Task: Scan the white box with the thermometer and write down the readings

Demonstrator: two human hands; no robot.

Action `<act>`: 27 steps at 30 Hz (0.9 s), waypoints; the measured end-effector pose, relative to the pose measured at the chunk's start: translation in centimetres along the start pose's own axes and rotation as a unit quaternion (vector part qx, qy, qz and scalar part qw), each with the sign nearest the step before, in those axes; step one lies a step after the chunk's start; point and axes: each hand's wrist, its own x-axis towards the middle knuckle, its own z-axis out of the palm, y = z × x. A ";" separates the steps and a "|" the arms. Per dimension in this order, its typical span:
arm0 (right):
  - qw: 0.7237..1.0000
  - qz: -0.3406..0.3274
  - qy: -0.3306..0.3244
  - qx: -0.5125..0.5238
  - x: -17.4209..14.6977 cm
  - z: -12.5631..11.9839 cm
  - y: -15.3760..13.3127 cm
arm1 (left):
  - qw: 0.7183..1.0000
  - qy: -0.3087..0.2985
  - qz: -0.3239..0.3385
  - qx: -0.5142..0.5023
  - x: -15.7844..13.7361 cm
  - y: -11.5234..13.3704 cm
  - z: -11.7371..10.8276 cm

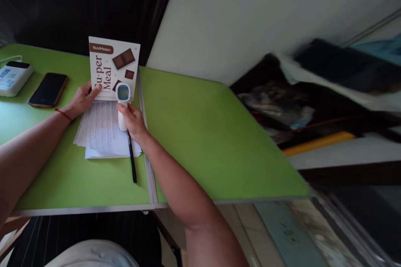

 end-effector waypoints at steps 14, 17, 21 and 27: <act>1.000 -0.011 -0.024 0.009 -0.4 0.1 0.1 | 0.999 0.008 0.029 -0.009 -0.3 -0.6 -0.1; 1.000 -0.017 -0.023 0.001 -0.4 0.1 0.2 | 1.000 -0.003 0.026 0.000 -0.3 -0.6 -0.3; 0.999 -0.026 -0.020 -0.018 -0.3 0.1 0.3 | 1.000 -0.015 0.012 0.010 -0.3 -0.4 -0.4; 0.998 -0.041 -0.013 -0.040 -0.3 0.1 0.3 | 1.000 -0.015 0.020 -0.008 -0.3 -0.2 -0.3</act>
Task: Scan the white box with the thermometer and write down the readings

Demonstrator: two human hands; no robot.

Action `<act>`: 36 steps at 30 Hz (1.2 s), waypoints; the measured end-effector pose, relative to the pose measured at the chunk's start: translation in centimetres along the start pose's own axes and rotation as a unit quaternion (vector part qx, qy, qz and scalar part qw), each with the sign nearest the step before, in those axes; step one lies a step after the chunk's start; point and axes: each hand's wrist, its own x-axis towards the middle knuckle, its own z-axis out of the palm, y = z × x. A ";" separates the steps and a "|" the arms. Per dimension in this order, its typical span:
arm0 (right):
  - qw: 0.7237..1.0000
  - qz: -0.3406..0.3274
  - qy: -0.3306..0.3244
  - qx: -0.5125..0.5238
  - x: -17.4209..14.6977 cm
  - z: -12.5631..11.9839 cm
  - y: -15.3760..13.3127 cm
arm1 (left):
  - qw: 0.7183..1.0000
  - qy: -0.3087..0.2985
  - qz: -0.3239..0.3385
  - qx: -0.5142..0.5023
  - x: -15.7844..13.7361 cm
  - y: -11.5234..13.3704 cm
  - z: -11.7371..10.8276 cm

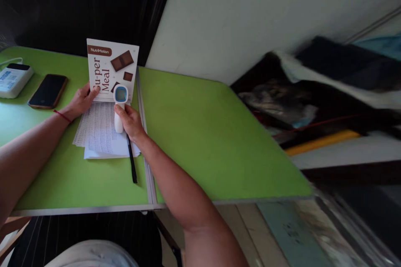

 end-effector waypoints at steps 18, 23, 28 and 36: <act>1.000 -0.009 0.014 -0.009 -0.2 0.3 -0.3 | 1.000 0.014 -0.005 -0.018 0.1 -0.3 0.2; 1.000 -0.007 0.011 -0.017 -0.2 0.4 -0.3 | 1.000 0.019 -0.002 -0.018 0.0 -0.3 0.2; 1.000 -0.005 0.013 -0.010 -0.3 0.4 -0.3 | 1.000 0.016 -0.005 -0.018 0.1 -0.3 0.1; 1.000 -0.009 0.014 0.000 -0.2 0.5 -0.3 | 1.000 0.009 -0.004 -0.015 0.1 0.1 0.1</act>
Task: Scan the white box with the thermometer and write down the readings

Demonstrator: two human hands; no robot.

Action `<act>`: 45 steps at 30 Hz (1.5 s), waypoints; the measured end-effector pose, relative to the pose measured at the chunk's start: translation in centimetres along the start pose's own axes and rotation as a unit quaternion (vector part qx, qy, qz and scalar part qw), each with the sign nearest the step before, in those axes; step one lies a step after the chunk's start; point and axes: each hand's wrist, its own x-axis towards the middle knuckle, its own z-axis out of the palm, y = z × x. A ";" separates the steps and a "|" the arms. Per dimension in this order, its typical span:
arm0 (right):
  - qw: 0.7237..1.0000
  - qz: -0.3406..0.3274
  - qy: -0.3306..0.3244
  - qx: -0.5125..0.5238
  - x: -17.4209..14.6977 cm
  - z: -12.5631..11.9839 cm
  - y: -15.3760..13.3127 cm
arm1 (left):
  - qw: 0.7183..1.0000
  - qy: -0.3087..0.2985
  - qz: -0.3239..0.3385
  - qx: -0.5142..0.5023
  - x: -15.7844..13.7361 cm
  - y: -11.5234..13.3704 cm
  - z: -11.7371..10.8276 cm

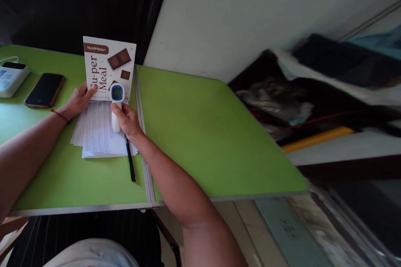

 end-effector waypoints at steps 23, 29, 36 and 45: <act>1.000 -0.003 -0.005 -0.017 -0.1 0.0 -0.3 | 1.000 -0.001 0.004 -0.001 -0.1 0.2 -0.1; 1.000 -0.005 -0.007 -0.021 0.0 -0.1 -0.1 | 1.000 -0.001 0.015 -0.017 0.0 0.2 -0.1; 1.000 -0.008 -0.013 -0.019 0.0 -0.1 -0.1 | 1.000 -0.001 0.001 -0.005 0.0 0.2 -0.1; 0.999 -0.018 -0.017 -0.029 0.0 -0.2 -0.3 | 1.000 0.004 0.007 -0.010 0.0 0.0 0.0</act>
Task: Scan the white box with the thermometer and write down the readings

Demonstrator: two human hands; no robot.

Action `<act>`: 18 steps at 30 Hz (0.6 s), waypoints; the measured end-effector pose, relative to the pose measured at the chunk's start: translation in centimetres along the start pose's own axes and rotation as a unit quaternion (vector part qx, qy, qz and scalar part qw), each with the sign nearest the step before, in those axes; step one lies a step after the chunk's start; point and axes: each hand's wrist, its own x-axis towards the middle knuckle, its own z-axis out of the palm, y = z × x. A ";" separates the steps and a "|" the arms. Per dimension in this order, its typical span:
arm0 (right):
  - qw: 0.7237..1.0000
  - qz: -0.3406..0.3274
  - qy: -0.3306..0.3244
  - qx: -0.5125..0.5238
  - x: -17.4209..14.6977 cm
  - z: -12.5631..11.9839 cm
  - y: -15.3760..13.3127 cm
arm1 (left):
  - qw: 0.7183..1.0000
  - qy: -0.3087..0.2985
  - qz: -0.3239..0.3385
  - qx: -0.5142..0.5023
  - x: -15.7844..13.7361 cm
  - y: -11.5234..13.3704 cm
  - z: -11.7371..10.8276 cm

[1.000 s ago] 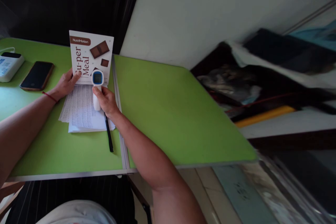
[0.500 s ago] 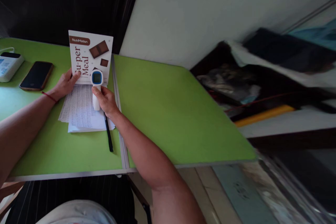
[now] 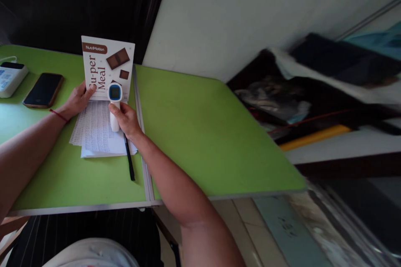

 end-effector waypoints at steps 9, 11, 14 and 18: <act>1.000 -0.001 0.001 0.011 0.1 0.0 0.1 | 1.000 -0.015 -0.017 0.022 0.0 0.5 -0.2; 1.000 0.003 0.001 0.012 0.1 0.0 0.1 | 0.999 -0.016 -0.020 0.024 0.0 0.6 -0.2; 1.000 0.004 -0.002 0.007 0.1 0.0 0.1 | 0.999 -0.015 -0.022 0.018 0.0 0.8 -0.2; 1.000 0.002 -0.006 -0.008 0.1 -0.1 0.1 | 1.000 -0.017 -0.017 0.011 0.0 0.9 -0.2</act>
